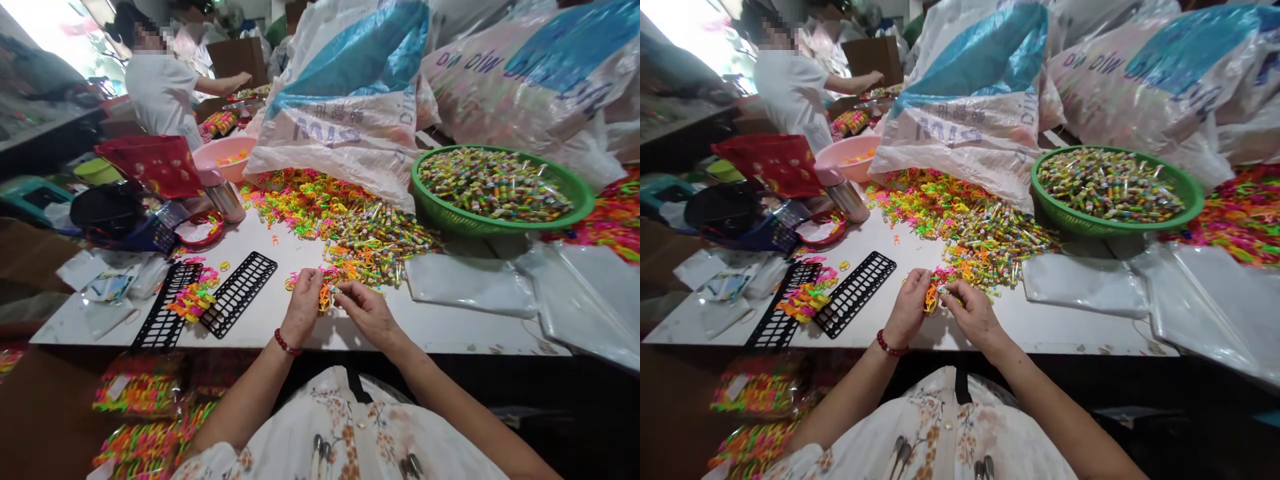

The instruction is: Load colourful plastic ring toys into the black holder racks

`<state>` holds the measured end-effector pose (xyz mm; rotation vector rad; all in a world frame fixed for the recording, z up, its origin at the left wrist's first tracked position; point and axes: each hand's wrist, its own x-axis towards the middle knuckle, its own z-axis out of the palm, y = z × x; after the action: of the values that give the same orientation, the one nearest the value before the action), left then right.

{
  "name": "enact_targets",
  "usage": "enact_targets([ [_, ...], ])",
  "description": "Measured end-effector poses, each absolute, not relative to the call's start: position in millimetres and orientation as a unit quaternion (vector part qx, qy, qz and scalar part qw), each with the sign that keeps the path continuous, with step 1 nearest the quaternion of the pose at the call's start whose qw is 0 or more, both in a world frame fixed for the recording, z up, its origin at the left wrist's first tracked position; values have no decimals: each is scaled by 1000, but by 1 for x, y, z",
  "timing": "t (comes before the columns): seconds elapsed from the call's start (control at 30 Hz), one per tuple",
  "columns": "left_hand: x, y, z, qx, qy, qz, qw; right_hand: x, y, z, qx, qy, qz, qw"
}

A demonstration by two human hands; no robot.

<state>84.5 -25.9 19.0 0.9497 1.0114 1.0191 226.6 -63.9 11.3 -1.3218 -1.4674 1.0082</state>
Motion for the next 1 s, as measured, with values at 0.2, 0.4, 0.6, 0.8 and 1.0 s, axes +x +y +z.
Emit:
enact_targets([
  [0.2,85,-27,20,450,467,447,615,227,-68,18,-544,-605,384,436],
  [0.4,84,-28,16,476,471,460,583,226,-69,24,-542,-605,390,434],
  [0.6,84,-27,7,516,479,461,540,229,-67,25,-543,-598,432,400],
  [0.8,85,-28,5,591,484,466,446,232,-65,30,-527,-600,445,406],
  [1.0,89,-25,4,524,488,475,512,232,-67,30,-547,-649,334,409],
])
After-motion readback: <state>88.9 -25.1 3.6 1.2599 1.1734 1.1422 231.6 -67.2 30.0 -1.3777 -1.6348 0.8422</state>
